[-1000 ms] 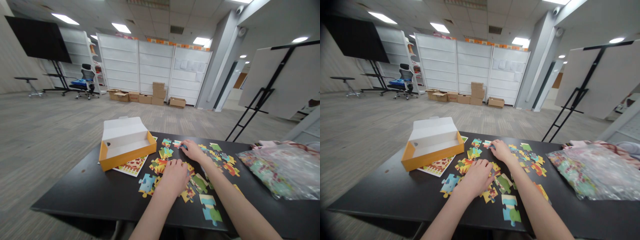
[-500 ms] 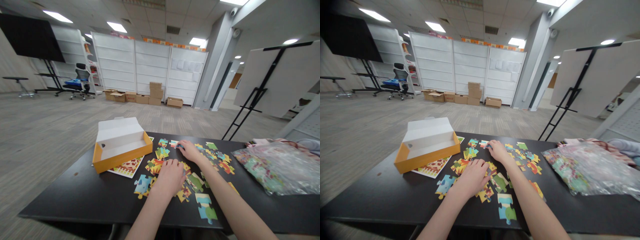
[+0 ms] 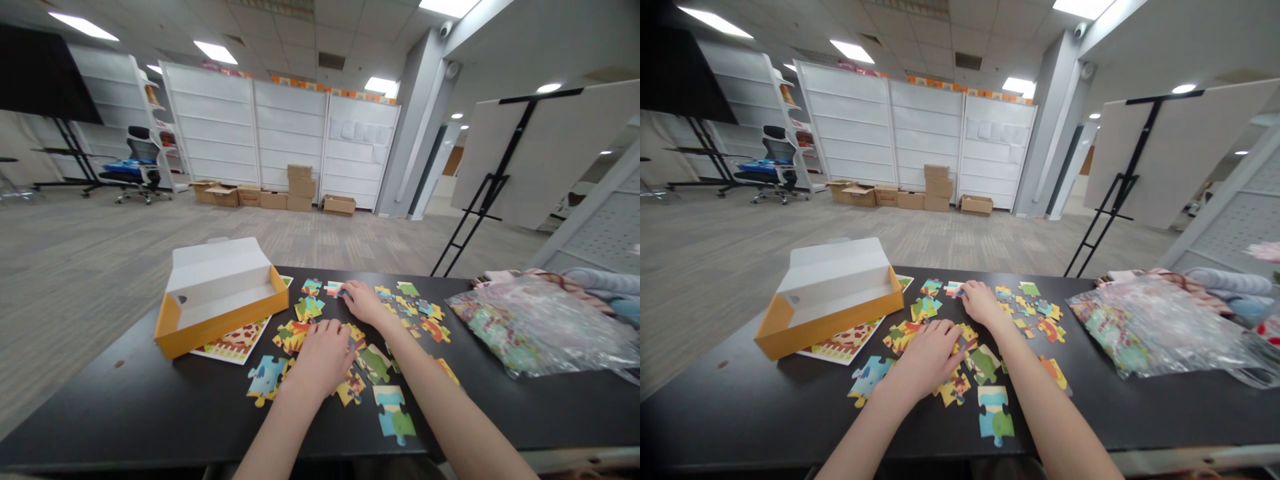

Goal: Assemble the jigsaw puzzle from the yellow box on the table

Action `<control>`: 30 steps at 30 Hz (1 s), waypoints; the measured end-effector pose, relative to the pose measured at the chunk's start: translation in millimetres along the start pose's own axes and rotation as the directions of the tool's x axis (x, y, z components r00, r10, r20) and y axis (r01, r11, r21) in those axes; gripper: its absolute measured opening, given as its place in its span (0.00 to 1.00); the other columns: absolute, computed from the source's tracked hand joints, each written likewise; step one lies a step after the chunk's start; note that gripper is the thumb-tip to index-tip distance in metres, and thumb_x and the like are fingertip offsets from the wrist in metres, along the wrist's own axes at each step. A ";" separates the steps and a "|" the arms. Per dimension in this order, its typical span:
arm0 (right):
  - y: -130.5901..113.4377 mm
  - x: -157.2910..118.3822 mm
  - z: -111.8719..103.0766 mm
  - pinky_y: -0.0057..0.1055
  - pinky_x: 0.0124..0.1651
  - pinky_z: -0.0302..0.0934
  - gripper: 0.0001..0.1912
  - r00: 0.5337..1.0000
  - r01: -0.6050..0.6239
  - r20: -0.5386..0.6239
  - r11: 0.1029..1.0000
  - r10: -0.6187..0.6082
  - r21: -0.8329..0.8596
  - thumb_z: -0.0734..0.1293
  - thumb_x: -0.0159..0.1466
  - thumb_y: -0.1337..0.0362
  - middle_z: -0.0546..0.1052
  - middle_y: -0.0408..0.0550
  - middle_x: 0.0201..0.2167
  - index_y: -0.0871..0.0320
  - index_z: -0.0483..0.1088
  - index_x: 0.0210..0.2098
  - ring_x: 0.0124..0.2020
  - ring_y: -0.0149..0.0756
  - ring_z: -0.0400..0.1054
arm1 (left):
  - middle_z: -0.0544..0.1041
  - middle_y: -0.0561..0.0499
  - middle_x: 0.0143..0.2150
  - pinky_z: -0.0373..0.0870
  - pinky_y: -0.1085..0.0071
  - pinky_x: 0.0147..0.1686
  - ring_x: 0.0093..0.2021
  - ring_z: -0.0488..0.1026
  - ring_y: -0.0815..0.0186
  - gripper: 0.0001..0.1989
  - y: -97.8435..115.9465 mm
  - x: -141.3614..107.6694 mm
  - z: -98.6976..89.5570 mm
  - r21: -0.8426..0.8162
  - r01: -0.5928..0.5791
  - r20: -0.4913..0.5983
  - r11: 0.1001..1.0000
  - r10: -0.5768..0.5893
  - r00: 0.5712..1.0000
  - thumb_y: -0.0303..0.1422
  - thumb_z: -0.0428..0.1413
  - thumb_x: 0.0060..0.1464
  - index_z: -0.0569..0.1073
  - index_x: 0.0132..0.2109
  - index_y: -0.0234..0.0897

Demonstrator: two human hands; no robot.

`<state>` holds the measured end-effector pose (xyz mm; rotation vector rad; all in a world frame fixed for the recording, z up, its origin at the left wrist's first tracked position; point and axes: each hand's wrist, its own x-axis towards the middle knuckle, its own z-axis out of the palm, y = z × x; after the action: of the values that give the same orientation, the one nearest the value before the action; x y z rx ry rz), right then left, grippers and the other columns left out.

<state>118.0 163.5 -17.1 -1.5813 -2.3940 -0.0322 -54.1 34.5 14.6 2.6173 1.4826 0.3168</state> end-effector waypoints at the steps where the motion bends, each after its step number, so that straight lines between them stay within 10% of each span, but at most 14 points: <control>1: -1.2 -0.5 -0.9 0.37 0.57 0.58 0.16 1.000 -0.003 0.003 1.000 0.003 -0.002 0.58 0.71 0.64 0.75 0.54 0.55 0.57 0.72 0.54 0.54 0.44 0.67 | 0.74 0.42 0.50 0.66 0.56 0.54 0.54 0.70 0.52 0.15 -0.5 0.5 1.2 0.000 0.001 -0.001 1.000 -0.001 1.000 0.40 0.53 0.64 0.72 0.52 0.37; 24: 10.2 -0.6 -8.7 0.35 0.60 0.58 0.17 0.998 0.049 -0.041 0.991 -0.044 0.122 0.63 0.69 0.65 0.74 0.55 0.56 0.58 0.71 0.56 0.56 0.41 0.66 | 0.74 0.44 0.50 0.66 0.56 0.54 0.53 0.70 0.53 0.14 -0.9 0.6 1.5 0.000 0.007 -0.014 1.000 -0.007 1.000 0.40 0.51 0.64 0.72 0.52 0.39; 30: 62.0 -10.0 -49.4 0.34 0.52 0.62 0.15 0.933 -0.349 -0.087 0.937 0.349 0.006 0.60 0.69 0.64 0.79 0.56 0.46 0.59 0.76 0.48 0.48 0.42 0.73 | 0.74 0.43 0.51 0.66 0.55 0.55 0.54 0.70 0.53 0.16 -1.7 0.7 2.2 -0.011 0.006 -0.001 1.000 -0.006 1.000 0.41 0.51 0.65 0.72 0.54 0.38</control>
<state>188.3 171.3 20.1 -1.9440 -2.0184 -0.0418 -54.7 36.0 12.2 2.6042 1.4855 0.3252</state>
